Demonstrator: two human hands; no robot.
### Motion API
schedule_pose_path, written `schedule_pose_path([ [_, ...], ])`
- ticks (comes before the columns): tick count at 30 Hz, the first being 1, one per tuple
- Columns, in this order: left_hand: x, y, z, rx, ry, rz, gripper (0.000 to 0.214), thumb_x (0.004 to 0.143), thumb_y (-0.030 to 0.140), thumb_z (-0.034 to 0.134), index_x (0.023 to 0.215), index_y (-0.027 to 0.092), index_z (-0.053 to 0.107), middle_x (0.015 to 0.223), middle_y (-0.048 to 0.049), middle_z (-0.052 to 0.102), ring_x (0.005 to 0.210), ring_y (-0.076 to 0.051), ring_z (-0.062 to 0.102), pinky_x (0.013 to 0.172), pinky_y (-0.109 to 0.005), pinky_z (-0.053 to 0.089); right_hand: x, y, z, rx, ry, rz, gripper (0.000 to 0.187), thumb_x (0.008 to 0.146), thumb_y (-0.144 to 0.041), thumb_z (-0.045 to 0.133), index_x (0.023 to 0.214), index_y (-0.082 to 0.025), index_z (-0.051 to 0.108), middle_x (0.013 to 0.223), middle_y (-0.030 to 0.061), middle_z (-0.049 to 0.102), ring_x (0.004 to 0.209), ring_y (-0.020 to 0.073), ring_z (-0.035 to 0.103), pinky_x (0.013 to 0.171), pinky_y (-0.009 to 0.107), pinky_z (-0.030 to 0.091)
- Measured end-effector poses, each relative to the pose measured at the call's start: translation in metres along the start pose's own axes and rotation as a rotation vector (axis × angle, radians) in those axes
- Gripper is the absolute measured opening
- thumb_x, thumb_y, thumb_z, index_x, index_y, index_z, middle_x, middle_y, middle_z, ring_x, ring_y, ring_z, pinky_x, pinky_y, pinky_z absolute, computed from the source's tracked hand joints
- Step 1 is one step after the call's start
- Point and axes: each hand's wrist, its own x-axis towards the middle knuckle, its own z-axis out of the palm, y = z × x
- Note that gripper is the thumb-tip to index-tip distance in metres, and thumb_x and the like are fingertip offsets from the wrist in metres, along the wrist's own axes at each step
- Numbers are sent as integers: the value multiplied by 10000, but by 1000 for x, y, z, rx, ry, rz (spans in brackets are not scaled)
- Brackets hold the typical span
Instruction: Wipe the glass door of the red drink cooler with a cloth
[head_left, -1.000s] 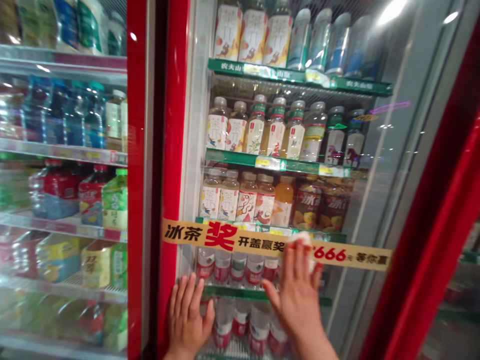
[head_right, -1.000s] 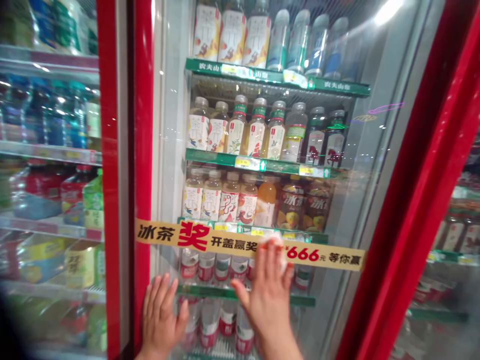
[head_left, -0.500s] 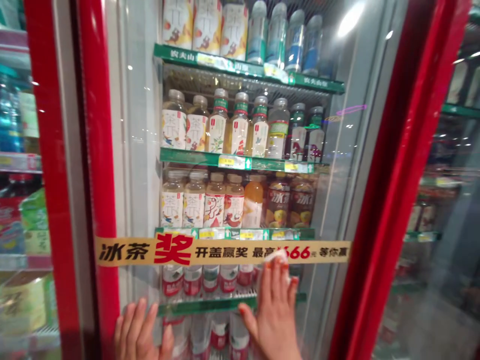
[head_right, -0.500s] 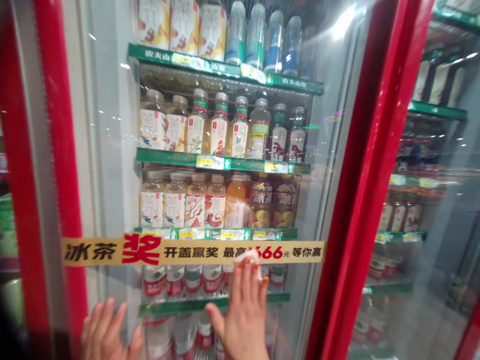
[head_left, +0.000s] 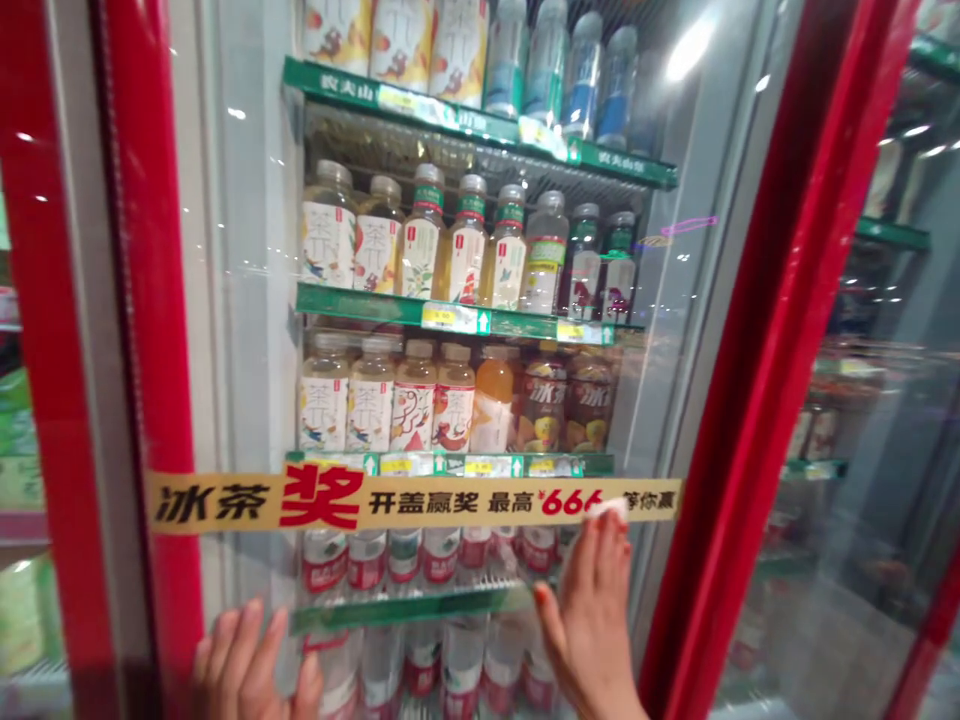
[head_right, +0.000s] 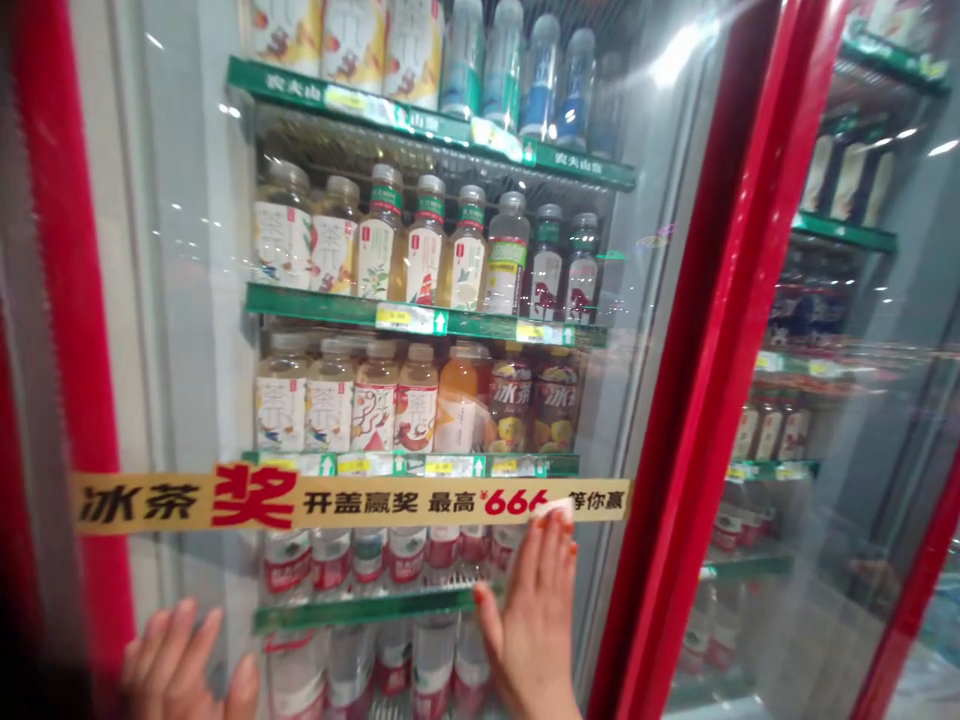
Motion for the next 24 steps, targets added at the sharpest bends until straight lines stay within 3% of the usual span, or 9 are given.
schedule_pose_path([
  [2,10,4,-2,16,-3,12,910,923,208,744,1728,206,319,1808,-140,334,1702,-295,291,1418,-556,231,22,8,2,50,58,213,854,1124,-569,272,1762,-97,-43,1850,244,-26,1734,412,-3,1297,815,224],
  [4,15,6,-3,23,-7,25,897,934,209,726,1729,192,312,1814,-146,313,1708,-296,276,1418,-567,219,34,-11,7,65,89,251,873,1118,-592,267,1761,-88,-38,1846,254,-25,1732,421,-6,1293,824,216],
  [8,18,6,-6,57,15,101,987,891,170,763,1744,195,268,1846,-147,214,1726,-330,204,1415,-579,219,-11,-69,18,24,20,-279,1035,989,-758,468,1761,-115,216,1824,134,267,1736,343,102,1423,564,124],
  [10,20,7,-8,87,-12,122,967,892,145,746,1741,226,291,1848,-127,211,1731,-325,182,1425,-573,184,-52,-65,19,-17,13,-492,1108,887,-877,475,1754,-209,300,1777,6,386,1736,288,120,1443,427,93],
  [12,24,10,-10,91,-53,116,901,920,128,697,1733,239,324,1839,-108,243,1730,-300,187,1438,-540,139,-75,-33,16,-61,36,-530,1108,879,-844,483,1765,-219,254,1794,-21,326,1738,261,95,1443,391,85],
  [16,35,23,-12,65,-12,60,887,921,100,670,1728,254,334,1829,-95,291,1718,-275,243,1435,-525,174,-39,25,4,-67,40,-94,930,1049,-525,411,1762,-58,38,1848,173,5,1740,316,-5,1406,641,65],
  [19,44,40,-9,63,52,8,898,895,89,712,1710,258,377,1830,-115,292,1710,-279,273,1424,-545,205,4,1,1,40,37,241,841,1110,-525,235,1757,-68,-46,1839,248,-20,1731,394,-23,1296,823,215],
  [21,49,51,-5,50,37,-1,914,898,100,728,1719,236,352,1846,-131,237,1722,-294,235,1426,-550,191,4,-36,8,43,27,133,886,1100,-585,263,1760,-67,-19,1840,239,61,1733,381,11,1329,760,234],
  [24,53,63,3,34,-27,-5,881,955,131,660,1744,215,278,1851,-127,203,1736,-294,173,1432,-554,142,-37,-67,23,-46,34,-340,1002,1026,-776,299,1771,-118,168,1841,78,220,1731,280,149,1426,458,161],
])
